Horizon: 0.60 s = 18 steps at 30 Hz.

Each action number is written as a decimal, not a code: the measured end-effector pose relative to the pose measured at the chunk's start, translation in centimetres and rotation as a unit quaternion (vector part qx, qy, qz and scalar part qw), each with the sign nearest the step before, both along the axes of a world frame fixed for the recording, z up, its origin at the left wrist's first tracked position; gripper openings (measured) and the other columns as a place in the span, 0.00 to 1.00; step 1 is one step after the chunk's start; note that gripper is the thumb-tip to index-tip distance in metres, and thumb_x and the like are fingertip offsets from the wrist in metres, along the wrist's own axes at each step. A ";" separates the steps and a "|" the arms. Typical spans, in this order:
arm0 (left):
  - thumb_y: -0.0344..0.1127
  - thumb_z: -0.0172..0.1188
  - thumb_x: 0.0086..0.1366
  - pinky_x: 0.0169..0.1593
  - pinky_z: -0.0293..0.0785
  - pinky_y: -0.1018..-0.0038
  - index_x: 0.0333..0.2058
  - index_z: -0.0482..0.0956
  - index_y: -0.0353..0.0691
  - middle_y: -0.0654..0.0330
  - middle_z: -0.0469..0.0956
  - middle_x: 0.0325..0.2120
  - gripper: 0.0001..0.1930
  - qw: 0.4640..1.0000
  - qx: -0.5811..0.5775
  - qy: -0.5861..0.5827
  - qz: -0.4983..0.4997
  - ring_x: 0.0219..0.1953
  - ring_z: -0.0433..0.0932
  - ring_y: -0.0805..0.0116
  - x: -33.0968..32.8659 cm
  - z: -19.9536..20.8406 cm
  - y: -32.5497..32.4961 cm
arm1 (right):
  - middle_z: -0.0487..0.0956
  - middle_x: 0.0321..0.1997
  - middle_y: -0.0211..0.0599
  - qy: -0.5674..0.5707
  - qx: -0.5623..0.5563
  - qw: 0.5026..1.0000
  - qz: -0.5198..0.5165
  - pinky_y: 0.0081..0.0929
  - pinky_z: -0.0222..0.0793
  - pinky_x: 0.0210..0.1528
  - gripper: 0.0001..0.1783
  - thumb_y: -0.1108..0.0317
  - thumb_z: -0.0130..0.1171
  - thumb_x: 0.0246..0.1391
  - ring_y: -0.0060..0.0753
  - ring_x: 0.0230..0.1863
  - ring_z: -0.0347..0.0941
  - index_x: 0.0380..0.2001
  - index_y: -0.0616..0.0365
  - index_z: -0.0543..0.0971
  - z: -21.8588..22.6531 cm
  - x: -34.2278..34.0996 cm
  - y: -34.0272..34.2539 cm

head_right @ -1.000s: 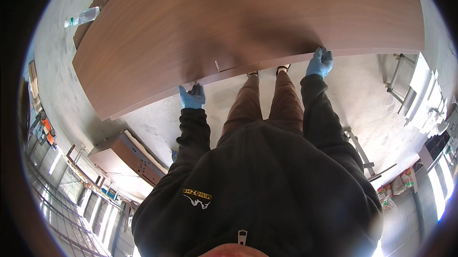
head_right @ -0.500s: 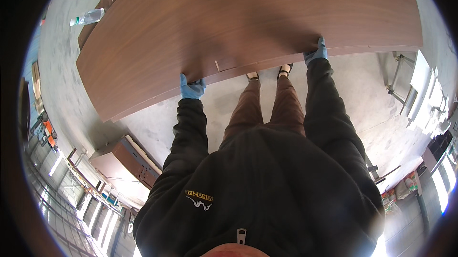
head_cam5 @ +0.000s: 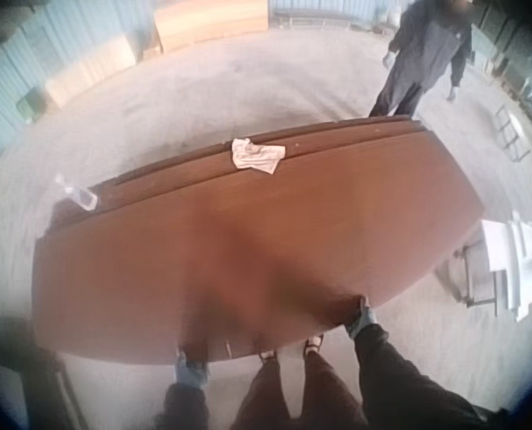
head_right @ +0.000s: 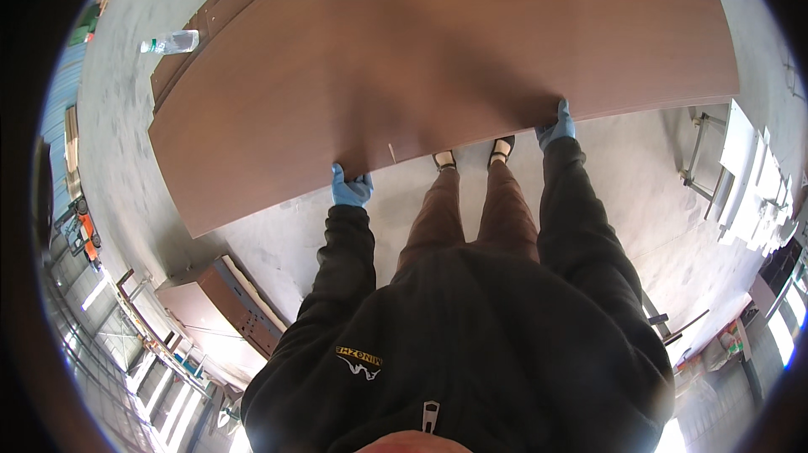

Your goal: The person wipes a large brown wood panel with a cloth, then uses a yellow utility knife to remove a small white label. They continue wiping the panel, pour liquid from a plastic bottle onto the cloth, and finish by marking the panel with a black marker.

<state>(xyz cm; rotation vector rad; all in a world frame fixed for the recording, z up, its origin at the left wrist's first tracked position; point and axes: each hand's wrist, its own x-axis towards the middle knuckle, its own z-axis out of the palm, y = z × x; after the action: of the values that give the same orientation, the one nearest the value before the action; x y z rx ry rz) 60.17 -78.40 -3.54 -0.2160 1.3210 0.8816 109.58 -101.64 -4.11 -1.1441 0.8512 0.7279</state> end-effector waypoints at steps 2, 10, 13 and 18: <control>0.56 0.78 0.64 0.64 0.82 0.53 0.60 0.80 0.47 0.62 0.83 0.59 0.31 1.000 -0.006 -0.007 -0.005 0.61 0.81 0.56 -0.2 0.1 -1.2 | 0.86 0.58 0.29 0.005 0.035 0.999 0.012 0.44 0.82 0.60 0.23 0.43 0.72 0.64 0.38 0.58 0.82 0.55 0.40 0.84 0.0 -0.2 -1.1; 0.75 0.74 0.56 0.54 0.87 0.60 0.64 0.77 0.50 0.61 0.82 0.61 0.46 0.997 -0.062 0.027 -0.026 0.59 0.82 0.57 -1.1 0.3 -2.4 | 0.86 0.58 0.33 0.039 0.038 0.998 0.025 0.47 0.82 0.62 0.24 0.42 0.70 0.66 0.42 0.59 0.82 0.56 0.43 0.83 0.9 -1.7 -3.9; 0.80 0.70 0.56 0.56 0.86 0.60 0.65 0.77 0.52 0.62 0.81 0.62 0.48 0.995 -0.079 0.053 -0.018 0.60 0.81 0.57 -1.0 0.7 -2.6 | 0.86 0.59 0.36 0.041 0.060 0.996 0.044 0.49 0.81 0.65 0.25 0.43 0.69 0.67 0.45 0.61 0.81 0.56 0.48 0.83 1.3 -2.2 -4.4; 0.83 0.63 0.59 0.58 0.84 0.58 0.66 0.76 0.55 0.63 0.80 0.62 0.47 0.985 -0.127 0.113 0.014 0.61 0.80 0.57 -0.2 1.2 -2.3 | 0.80 0.69 0.40 0.051 0.065 0.993 0.087 0.54 0.71 0.74 0.32 0.42 0.63 0.71 0.50 0.70 0.74 0.66 0.51 0.77 1.6 -2.2 -5.6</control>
<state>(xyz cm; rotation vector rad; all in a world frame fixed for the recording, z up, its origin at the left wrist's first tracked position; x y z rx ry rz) 60.00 -80.73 -2.32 -0.3409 1.6475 0.7754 107.40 -107.20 -2.47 -1.0805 0.7838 0.9791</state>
